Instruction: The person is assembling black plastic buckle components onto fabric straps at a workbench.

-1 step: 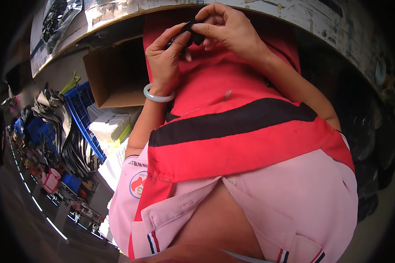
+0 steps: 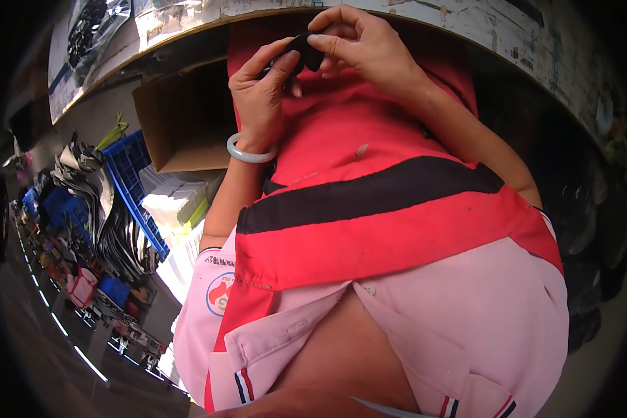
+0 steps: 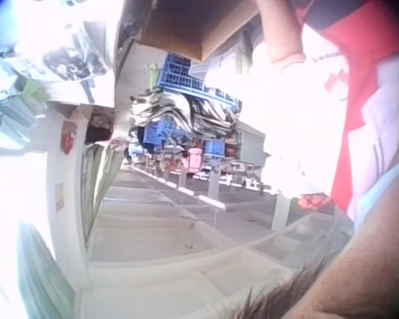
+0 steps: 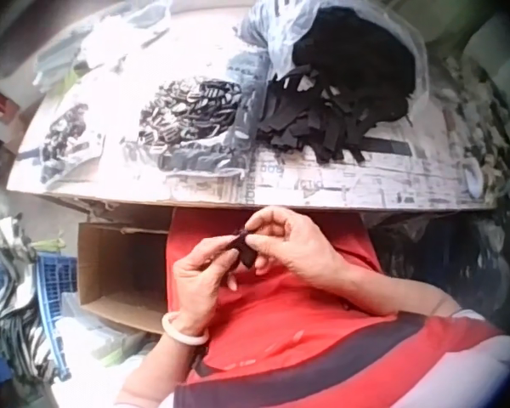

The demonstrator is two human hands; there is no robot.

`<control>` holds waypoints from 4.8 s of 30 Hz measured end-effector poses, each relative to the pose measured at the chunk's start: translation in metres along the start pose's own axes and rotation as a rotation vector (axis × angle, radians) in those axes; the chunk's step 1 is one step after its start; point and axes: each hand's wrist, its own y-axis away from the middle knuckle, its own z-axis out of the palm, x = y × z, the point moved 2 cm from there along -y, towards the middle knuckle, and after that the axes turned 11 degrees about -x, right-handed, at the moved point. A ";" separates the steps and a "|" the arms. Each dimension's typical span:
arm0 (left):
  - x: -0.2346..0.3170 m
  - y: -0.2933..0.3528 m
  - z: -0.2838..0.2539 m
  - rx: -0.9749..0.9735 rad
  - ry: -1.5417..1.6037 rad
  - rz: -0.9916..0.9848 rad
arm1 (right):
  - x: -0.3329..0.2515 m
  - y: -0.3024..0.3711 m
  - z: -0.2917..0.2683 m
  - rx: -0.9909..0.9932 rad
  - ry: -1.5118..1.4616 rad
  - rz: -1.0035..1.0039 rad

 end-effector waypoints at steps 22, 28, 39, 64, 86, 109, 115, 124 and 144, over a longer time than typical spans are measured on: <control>0.036 0.029 -0.006 -0.184 -0.432 0.142 | 0.003 -0.014 -0.012 -0.028 0.103 -0.061; 0.075 0.067 -0.082 0.164 -0.361 -0.239 | -0.007 -0.008 -0.008 -0.195 0.463 -0.103; 0.021 0.040 -0.111 0.236 0.427 -0.145 | -0.077 -0.090 -0.102 0.486 1.570 -0.550; 0.006 -0.007 -0.017 0.065 -0.066 -0.187 | -0.097 -0.027 -0.071 0.335 0.650 -0.493; 0.004 -0.009 -0.016 0.096 -0.259 0.031 | -0.020 -0.008 0.004 -0.214 0.211 0.187; 0.009 -0.007 -0.004 0.119 -0.231 0.158 | -0.002 -0.005 0.016 -0.075 -0.158 0.110; 0.001 -0.008 -0.007 0.167 -0.412 0.345 | 0.005 -0.008 0.022 -0.024 -0.203 -0.048; -0.005 -0.005 -0.006 0.035 -0.677 0.416 | 0.011 -0.017 0.014 -0.027 -0.141 0.020; 0.006 -0.002 -0.014 0.091 -0.061 -0.033 | -0.013 -0.002 0.004 -0.155 0.376 0.122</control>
